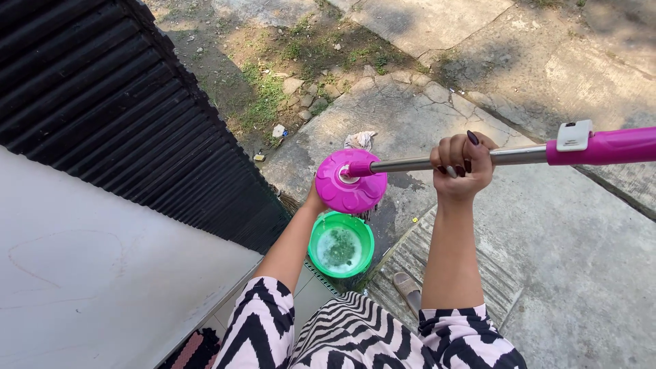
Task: Mopping tiled floors in various rooms of a home.
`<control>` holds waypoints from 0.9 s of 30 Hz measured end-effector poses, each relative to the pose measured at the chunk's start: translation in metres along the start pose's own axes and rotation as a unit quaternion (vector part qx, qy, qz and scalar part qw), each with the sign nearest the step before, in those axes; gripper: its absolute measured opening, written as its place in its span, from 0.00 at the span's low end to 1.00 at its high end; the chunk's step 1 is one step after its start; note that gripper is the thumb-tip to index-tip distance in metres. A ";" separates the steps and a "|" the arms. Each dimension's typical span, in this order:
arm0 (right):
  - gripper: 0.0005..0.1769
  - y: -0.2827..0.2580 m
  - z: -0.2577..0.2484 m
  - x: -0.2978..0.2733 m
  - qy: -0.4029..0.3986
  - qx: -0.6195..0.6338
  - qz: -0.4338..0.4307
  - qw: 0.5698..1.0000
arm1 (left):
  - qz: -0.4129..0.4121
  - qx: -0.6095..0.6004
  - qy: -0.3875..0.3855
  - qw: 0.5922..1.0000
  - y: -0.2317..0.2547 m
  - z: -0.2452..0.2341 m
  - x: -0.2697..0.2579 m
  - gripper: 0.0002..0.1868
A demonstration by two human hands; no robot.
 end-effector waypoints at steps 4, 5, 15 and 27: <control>0.13 0.000 -0.014 -0.002 0.009 0.004 -0.014 1.000 | -0.007 0.000 0.011 1.000 -0.024 -0.022 0.011 0.21; 0.10 0.001 -0.021 -0.005 0.046 -0.001 -0.013 0.999 | 0.023 0.015 0.030 0.999 -0.031 -0.040 0.016 0.21; 0.16 0.018 -0.020 -0.021 0.089 -0.046 -0.077 0.992 | 0.206 0.501 0.159 0.825 0.014 0.000 -0.028 0.18; 0.18 -0.004 -0.026 -0.014 0.112 -0.045 -0.070 0.990 | 0.153 0.750 0.013 0.644 0.025 0.091 -0.138 0.61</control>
Point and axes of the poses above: each hand's wrist, its own x-axis towards the middle knuckle, its own z-axis out of the palm, y = z × x, the point moved 10 cm from there along x, towards the middle knuckle, and after that the axes turned 13 degrees about z, right-handed, at the moved point
